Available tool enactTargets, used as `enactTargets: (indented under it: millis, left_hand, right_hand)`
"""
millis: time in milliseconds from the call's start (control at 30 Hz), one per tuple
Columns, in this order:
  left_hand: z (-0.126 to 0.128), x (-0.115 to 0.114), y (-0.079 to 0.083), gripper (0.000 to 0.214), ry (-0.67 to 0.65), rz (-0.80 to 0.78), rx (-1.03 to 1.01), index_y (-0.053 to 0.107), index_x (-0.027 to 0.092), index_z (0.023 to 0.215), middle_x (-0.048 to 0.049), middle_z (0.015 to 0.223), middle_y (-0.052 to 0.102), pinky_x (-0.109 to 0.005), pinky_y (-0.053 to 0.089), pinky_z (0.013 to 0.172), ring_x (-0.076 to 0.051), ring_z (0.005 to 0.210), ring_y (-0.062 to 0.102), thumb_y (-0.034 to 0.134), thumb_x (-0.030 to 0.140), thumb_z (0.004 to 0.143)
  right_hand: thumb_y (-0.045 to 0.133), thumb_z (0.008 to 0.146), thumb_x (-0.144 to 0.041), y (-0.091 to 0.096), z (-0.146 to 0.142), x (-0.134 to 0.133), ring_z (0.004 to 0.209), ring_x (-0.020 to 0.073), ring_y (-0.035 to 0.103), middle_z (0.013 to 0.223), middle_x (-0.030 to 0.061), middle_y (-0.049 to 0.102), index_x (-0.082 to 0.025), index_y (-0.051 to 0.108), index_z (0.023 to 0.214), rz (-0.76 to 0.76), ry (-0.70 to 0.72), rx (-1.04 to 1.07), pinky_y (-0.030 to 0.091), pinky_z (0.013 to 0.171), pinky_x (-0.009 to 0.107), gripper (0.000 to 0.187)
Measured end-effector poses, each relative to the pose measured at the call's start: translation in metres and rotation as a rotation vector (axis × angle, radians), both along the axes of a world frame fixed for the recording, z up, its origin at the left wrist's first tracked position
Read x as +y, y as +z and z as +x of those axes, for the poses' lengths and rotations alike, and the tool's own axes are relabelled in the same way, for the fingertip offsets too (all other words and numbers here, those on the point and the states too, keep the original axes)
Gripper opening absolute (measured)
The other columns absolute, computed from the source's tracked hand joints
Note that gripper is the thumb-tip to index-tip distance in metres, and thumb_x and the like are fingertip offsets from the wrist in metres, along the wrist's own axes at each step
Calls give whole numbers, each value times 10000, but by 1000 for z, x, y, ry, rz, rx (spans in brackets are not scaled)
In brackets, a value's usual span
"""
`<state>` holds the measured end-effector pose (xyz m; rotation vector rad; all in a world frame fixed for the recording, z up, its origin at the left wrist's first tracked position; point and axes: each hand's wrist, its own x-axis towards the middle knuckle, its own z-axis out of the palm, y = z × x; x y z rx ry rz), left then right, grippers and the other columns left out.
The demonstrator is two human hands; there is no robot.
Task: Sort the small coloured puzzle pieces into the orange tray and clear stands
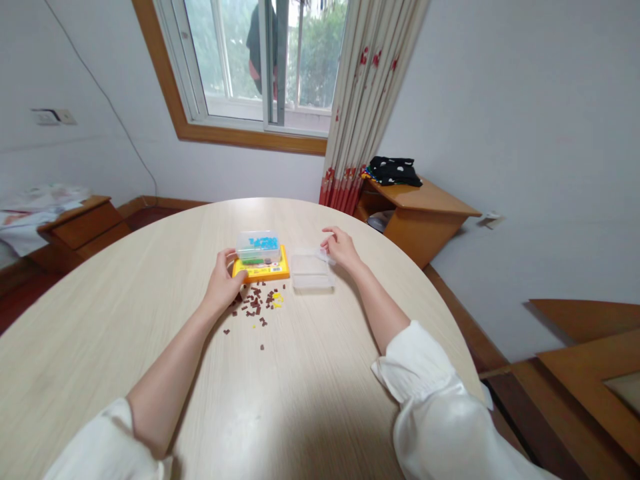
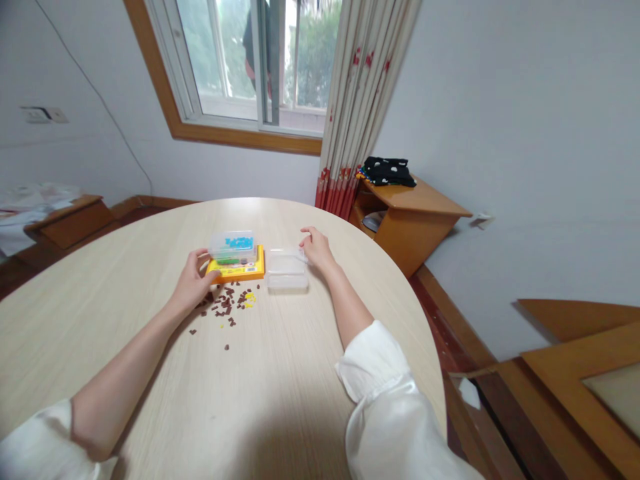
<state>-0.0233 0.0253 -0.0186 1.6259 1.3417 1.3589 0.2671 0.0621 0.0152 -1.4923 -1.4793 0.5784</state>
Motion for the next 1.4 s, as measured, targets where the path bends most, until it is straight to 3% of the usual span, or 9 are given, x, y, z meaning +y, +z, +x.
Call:
enactTargets:
  millis: [333,567,667,733,833,900,1067,1267,1400]
  left_hand:
    - [-4,1,-2,380,119,5,220,474,197,1088,-113,1169,609,-461,418,1012,-248,1145,561,502,165,710]
    - [-1,-4,6,315,186,-5,309,522,217,1040,-71,1114,646,-485,377,1038,-254,1086,587,504,176,728]
    - [-1,-4,5,331,180,0,324,524,227,1051,-61,1112,649,-489,358,1052,-251,1071,591,509,178,724]
    - [-1,-3,4,344,178,-1,330,522,231,1064,-54,1107,652,-485,352,1056,-247,1064,593,509,180,725]
    - [-2,-3,3,342,175,-4,344,519,228,1071,-56,1111,651,-480,351,1057,-246,1067,592,504,186,732]
    - [-2,-3,4,339,176,-6,355,519,224,1074,-60,1116,649,-481,346,1061,-247,1067,592,499,188,737]
    - [-3,-4,5,365,185,-26,379,507,222,1100,-64,1113,648,-480,337,1064,-242,1051,596,486,176,739]
    - [-4,-6,6,372,216,-18,388,509,242,1096,-51,1085,654,-470,362,1037,-247,1057,583,493,167,732]
    - [-9,-5,7,361,237,-15,378,517,238,1075,-60,1082,653,-469,390,1001,-261,1048,579,505,164,721]
  right_hand:
    - [314,957,-289,2,15,-1,530,127,591,597,-23,577,-189,499,1162,-171,-42,-49,482,571,240,294]
    - [328,947,-273,-10,40,-14,804,208,630,818,90,685,-166,594,1076,-36,-169,-503,446,792,324,314]
    - [320,937,-267,-15,46,-30,867,236,619,911,128,688,-154,624,998,32,-243,-567,437,820,351,330]
    - [310,929,-250,-16,41,-47,915,248,600,950,145,678,-139,633,935,184,-264,-569,430,856,378,342]
    - [359,933,-307,-15,18,-78,938,241,578,950,110,675,-164,633,955,435,-130,-556,427,877,394,310]
    - [447,911,-343,-15,-2,-98,954,242,567,997,109,669,-159,617,1050,487,28,-575,434,868,395,287]
    - [523,878,-291,-22,-30,-111,890,248,550,946,120,665,-153,632,1025,427,180,-623,464,795,397,229]
    - [501,846,-168,-33,-23,-94,984,231,540,1019,115,613,-173,639,1027,364,241,-604,478,872,391,227]
    - [533,827,-220,-38,-24,-92,1094,248,516,1142,144,554,-169,639,1061,312,262,-586,457,951,434,262]
